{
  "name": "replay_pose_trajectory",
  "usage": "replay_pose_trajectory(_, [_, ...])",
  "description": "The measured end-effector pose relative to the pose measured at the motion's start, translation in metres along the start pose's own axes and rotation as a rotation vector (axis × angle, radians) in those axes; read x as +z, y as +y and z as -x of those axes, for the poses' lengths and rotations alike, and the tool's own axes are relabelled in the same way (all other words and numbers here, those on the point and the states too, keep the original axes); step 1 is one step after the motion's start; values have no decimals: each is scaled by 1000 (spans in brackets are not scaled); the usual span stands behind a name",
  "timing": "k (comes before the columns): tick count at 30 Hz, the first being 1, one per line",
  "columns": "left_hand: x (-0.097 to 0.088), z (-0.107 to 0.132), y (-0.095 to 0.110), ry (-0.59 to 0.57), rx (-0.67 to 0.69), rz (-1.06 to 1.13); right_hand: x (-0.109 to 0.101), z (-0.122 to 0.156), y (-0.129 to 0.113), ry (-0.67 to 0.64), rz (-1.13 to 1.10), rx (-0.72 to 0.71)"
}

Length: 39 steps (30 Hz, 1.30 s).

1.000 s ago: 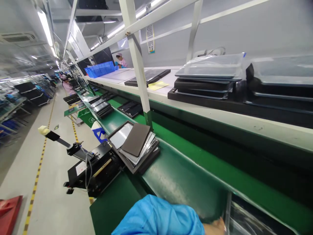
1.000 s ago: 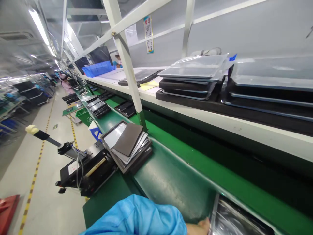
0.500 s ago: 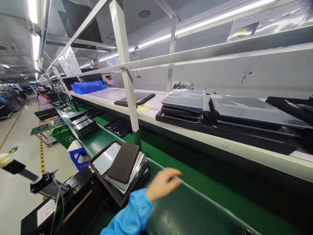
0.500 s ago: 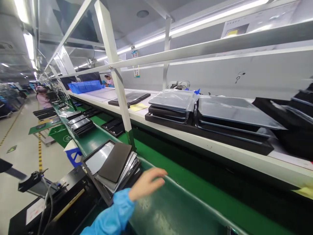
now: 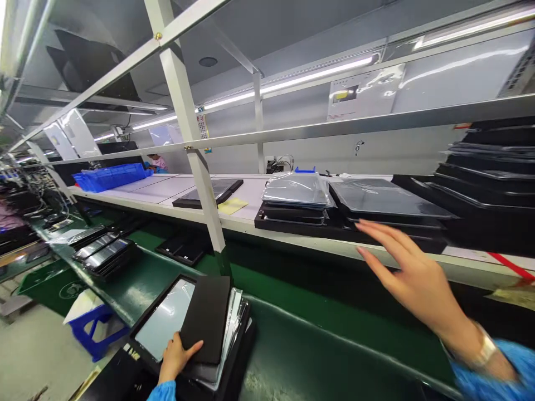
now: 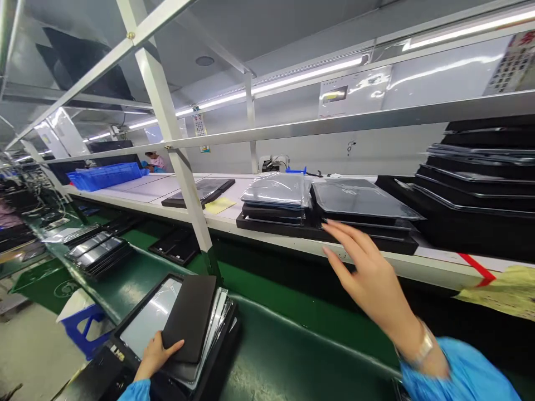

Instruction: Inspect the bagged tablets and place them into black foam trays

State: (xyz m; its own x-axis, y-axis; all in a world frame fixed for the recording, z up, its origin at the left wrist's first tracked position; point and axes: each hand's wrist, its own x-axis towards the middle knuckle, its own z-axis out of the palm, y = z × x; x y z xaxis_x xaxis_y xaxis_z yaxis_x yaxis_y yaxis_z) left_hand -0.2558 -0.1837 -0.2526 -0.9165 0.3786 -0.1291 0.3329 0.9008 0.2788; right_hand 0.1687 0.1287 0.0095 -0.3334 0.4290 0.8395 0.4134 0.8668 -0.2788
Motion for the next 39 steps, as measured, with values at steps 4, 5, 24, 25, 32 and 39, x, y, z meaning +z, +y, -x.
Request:
replay_pose_trajectory(4, [14, -14, -9, -2, -31, -28, 42, -88, 8, -208, 288, -324])
replay_pose_trajectory(5, [16, -15, -9, 11, -54, -38, 54, -102, 13, -248, 320, -346])
replay_pose_trajectory(24, [-12, -16, 0, -178, -117, 332, 74, -127, 20, -382, 535, -508])
replay_pose_trajectory(25, [-18, -13, 0, -205, -112, 406, 72, -124, 20, -366, 545, -515])
replay_pose_trajectory(32, [-63, 32, 29, -298, -252, 1180, 61, -108, 13, -171, 597, -591])
replay_pose_trajectory(39, [-67, 101, 119, -406, -294, 1642, 22, -97, 9, 120, 557, -720])
